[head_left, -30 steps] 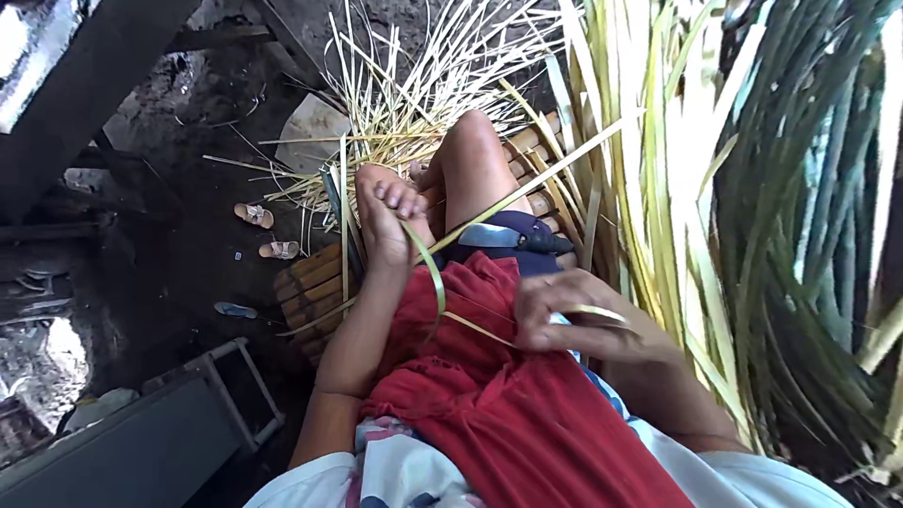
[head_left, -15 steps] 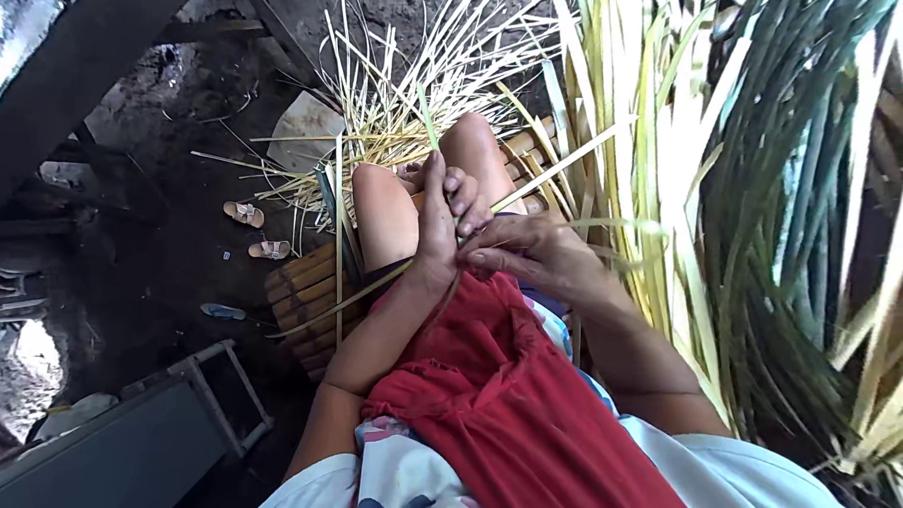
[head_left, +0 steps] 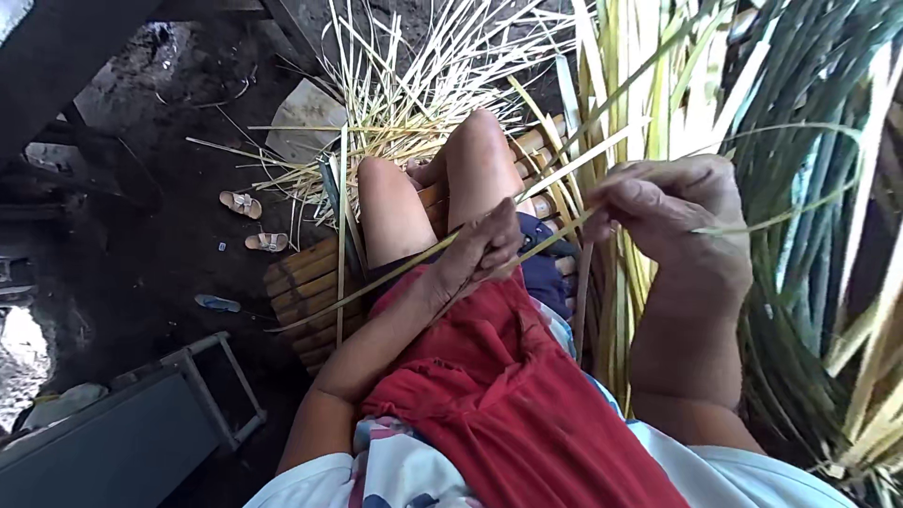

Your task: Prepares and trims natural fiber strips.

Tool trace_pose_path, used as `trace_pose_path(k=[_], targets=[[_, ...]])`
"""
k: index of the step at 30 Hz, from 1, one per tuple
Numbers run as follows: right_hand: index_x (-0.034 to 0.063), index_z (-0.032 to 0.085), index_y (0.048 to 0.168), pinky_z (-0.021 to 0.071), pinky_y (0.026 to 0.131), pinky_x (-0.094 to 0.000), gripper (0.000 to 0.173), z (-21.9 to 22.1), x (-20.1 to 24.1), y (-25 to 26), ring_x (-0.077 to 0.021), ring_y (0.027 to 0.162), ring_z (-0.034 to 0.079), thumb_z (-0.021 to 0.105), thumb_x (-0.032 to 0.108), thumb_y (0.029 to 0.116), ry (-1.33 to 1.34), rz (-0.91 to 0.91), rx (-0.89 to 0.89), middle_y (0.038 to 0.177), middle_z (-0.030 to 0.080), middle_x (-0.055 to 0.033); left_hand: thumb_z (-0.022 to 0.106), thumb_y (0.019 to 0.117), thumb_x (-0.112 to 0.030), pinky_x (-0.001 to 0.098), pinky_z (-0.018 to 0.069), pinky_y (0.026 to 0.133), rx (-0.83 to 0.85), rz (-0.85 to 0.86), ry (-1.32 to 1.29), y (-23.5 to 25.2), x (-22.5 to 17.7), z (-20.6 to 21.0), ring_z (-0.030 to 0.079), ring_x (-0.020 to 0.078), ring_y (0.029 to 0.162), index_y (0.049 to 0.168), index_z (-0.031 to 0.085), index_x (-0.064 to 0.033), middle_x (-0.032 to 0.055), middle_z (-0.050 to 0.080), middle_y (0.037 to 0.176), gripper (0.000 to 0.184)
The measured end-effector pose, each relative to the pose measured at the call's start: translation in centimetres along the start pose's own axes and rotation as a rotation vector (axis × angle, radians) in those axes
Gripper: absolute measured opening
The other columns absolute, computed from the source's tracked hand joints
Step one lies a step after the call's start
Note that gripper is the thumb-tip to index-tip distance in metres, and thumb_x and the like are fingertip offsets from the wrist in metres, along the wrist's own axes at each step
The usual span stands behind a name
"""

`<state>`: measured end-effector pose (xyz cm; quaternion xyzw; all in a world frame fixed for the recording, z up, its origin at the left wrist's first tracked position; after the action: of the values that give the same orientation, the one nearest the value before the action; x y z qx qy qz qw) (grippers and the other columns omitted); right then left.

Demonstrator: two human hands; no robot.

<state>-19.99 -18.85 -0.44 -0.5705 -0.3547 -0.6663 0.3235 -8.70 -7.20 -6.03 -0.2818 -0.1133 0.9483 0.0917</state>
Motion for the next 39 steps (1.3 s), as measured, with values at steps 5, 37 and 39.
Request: trace_pose_path(k=[5, 37, 39], targets=[[0.0033, 0.075, 0.089, 0.0585, 0.060, -0.0227, 0.022, 6.7, -1.9, 0.5, -0.0056, 0.064, 0.065, 0.061, 0.016, 0.1006, -0.289, 0.062, 0.223, 0.078, 0.070, -0.0007, 0.028, 0.1119, -0.043, 0.0166, 0.0337, 0.037, -0.451, 0.341, -0.181, 1.1, -2.1, -1.7, 0.034, 0.0029, 0.034, 0.064, 0.042, -0.0208, -0.0081, 0.037, 0.047, 0.054], [0.0078, 0.070, 0.084, 0.0548, 0.056, -0.0234, 0.026, 7.6, -3.6, -0.4, -0.0057, 0.063, 0.063, 0.062, 0.027, 0.0993, -0.109, 0.154, 0.395, 0.075, 0.067, 0.0020, 0.022, 0.1126, -0.042, 0.0167, 0.0340, 0.037, -0.508, 0.420, -0.198, 1.0, -5.4, -4.4, 0.034, 0.0026, 0.035, 0.066, 0.041, -0.0213, -0.0089, 0.036, 0.046, 0.054], [0.0088, 0.073, 0.081, 0.0532, 0.066, -0.0200, 0.034, 8.0, -3.2, -4.1, -0.0004, 0.072, 0.062, 0.062, 0.035, 0.1010, 0.070, 0.214, 0.745, 0.076, 0.067, 0.0058, 0.018, 0.1124, -0.044, 0.0165, 0.0357, 0.041, -0.603, 0.529, -0.132, -0.5, -8.2, -7.8, 0.036, 0.0017, 0.037, 0.065, 0.041, -0.0228, -0.0103, 0.037, 0.046, 0.056]])
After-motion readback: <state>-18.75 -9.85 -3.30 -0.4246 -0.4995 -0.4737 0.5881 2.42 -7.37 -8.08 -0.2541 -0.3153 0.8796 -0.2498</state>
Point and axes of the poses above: each hand's wrist, its own y-axis towards the middle knuckle, its own z-axis out of the palm, x = y × z, the point moved 6 cm from there along y, towards the middle knuckle
